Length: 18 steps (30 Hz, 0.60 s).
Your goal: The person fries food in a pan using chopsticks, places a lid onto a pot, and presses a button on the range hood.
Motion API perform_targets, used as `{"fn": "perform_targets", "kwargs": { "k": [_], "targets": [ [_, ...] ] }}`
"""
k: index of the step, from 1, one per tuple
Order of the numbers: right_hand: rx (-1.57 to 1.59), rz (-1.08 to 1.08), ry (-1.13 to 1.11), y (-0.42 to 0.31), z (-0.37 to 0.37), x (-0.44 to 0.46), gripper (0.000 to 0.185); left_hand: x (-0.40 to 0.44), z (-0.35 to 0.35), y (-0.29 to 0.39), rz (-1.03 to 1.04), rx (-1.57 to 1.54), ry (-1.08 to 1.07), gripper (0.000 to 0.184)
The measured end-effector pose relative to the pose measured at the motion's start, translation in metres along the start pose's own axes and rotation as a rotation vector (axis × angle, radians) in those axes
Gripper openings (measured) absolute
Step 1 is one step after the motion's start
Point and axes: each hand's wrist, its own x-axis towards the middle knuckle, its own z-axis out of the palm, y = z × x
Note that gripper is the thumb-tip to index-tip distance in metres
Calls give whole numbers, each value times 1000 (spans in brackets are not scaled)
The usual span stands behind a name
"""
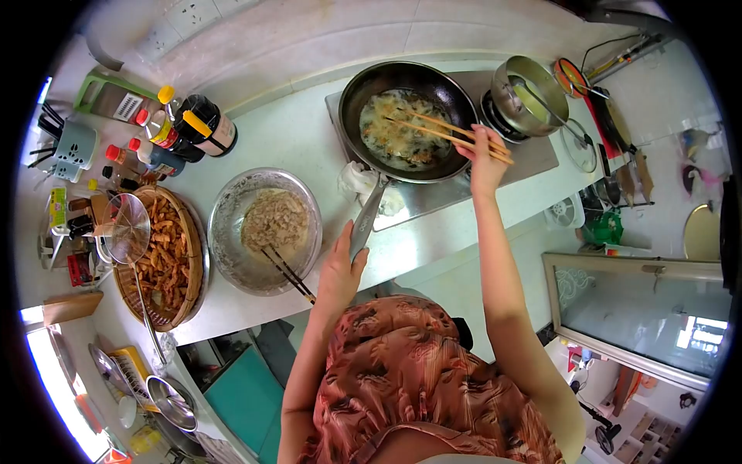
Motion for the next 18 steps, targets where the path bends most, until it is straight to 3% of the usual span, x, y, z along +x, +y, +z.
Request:
{"fn": "perform_targets", "kwargs": {
  "k": [3, 18],
  "targets": [
    [-9, -75, -21, 16, 22, -1, 22, 0, -1, 1, 0, 0, 0, 54],
    [117, 117, 152, 2, 0, -18, 27, 1, -3, 1, -18, -11, -53, 55]
  ]
}}
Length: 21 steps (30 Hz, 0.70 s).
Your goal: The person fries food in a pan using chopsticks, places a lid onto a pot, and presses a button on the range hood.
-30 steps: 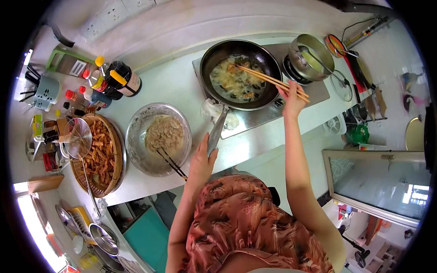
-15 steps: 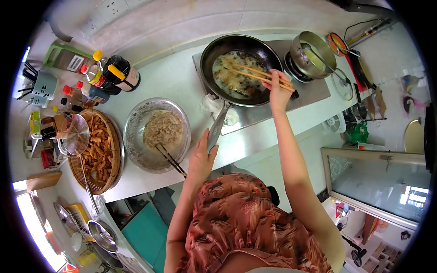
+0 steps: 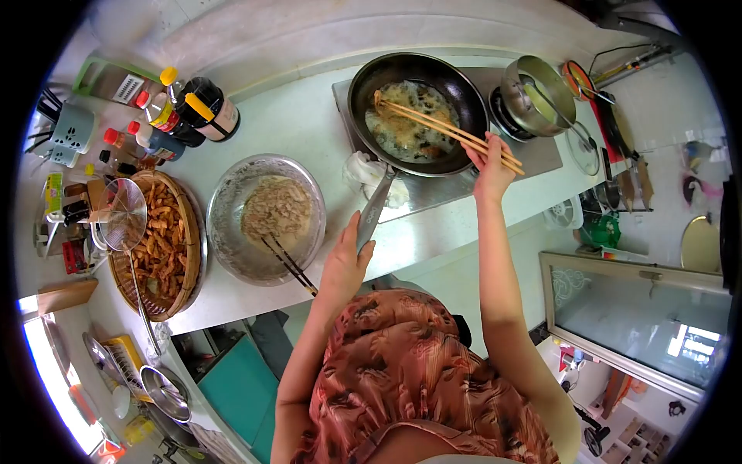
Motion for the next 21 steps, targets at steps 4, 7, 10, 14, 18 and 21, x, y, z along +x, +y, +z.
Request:
{"fn": "perform_targets", "kwargs": {
  "k": [4, 7, 10, 14, 18, 21],
  "targets": [
    [50, -15, 18, -6, -17, 7, 25, 1, 1, -3, 40, 14, 21, 56],
    [34, -82, 35, -14, -26, 8, 24, 0, 1, -2, 36, 13, 18, 56],
    [-158, -235, 4, -22, -33, 3, 24, 0, 2, -3, 38, 9, 22, 55],
    [-304, -334, -64, -22, -29, -6, 23, 0, 3, -3, 34, 16, 29, 55],
    [-249, -198, -242, -14, 0, -22, 18, -1, 2, -2, 15, 20, 20, 55],
    [-327, -221, -234, -10, -1, -20, 18, 0, 1, -1, 11, 27, 24, 55]
  ]
}}
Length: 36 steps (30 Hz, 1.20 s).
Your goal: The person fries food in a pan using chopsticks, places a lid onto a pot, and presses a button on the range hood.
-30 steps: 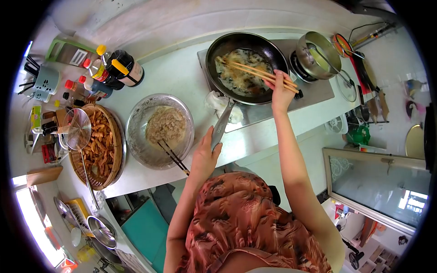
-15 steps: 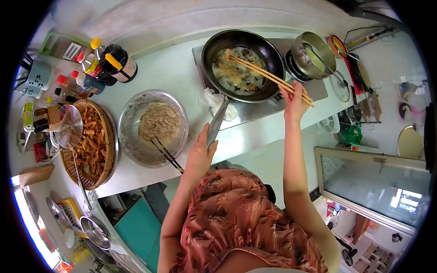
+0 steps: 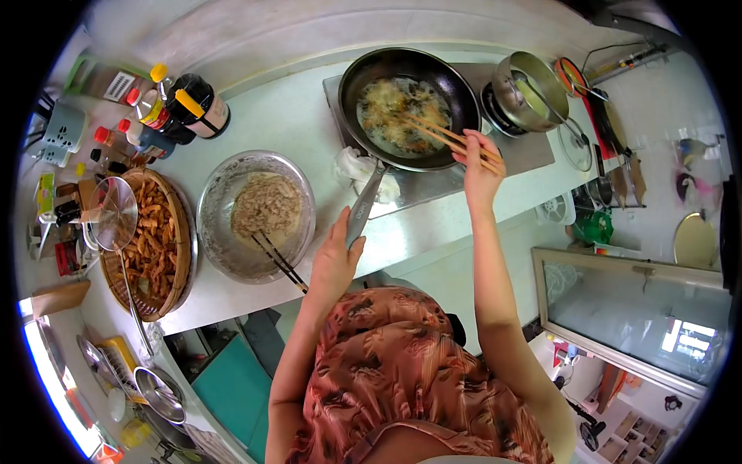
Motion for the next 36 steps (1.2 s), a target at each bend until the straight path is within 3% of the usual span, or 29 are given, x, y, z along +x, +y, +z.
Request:
{"fn": "perform_targets", "kwargs": {
  "k": [4, 8, 12, 17, 24, 27, 36],
  "targets": [
    [-63, -63, 59, -15, -13, -2, 18, 0, 2, -2, -14, -8, 17, 55],
    [21, 27, -46, -20, 0, -15, 19, -1, 4, -3, -8, -2, 17, 55],
    [-88, -111, -62, -2, 20, -19, 21, -1, 4, -3, 16, 5, 29, 55],
    [182, 54, 138, 8, -5, -4, 22, -1, 2, -1, -6, 5, 16, 55],
    [239, 227, 234, 12, -43, -4, 28, 0, 4, -4, 13, 13, 19, 56],
    [168, 169, 267, 13, -51, -5, 28, 0, 4, -5, 29, 3, 29, 55],
    [-25, -52, 56, -13, -12, -28, 27, 0, 0, 2, -47, -25, -16, 55]
  ]
}}
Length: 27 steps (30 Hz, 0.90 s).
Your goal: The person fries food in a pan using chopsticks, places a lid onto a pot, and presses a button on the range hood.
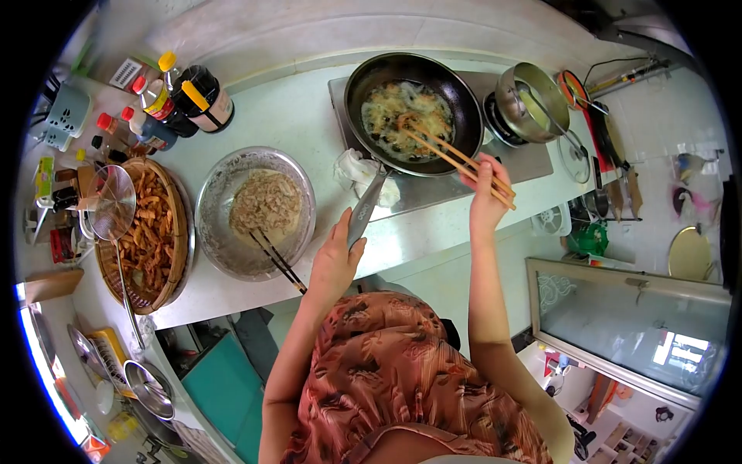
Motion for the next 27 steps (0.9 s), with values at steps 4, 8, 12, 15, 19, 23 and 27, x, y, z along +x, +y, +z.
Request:
{"fn": "perform_targets", "kwargs": {
  "k": [4, 8, 12, 15, 19, 23, 27],
  "targets": [
    [55, 59, -65, -2, 19, -9, 25, 0, 4, -7, 67, 36, 47, 55],
    [48, 29, -123, 9, 35, -14, 25, -1, 3, -6, 60, 34, 42, 55],
    [-37, -75, -125, 8, 42, -13, 21, -1, 3, -7, 74, 43, 48, 55],
    [-133, -95, -92, -7, 31, -12, 21, 0, 3, -7, 74, 31, 52, 55],
    [-158, -119, -60, -29, 24, -10, 20, 0, 5, -8, 50, 11, 38, 56],
    [-111, -144, -160, -15, 44, -5, 19, 1, 5, -9, 51, 27, 29, 57],
    [-254, -224, -214, -2, 64, -9, 16, 1, 4, -9, 51, 34, 26, 57]
  ]
}}
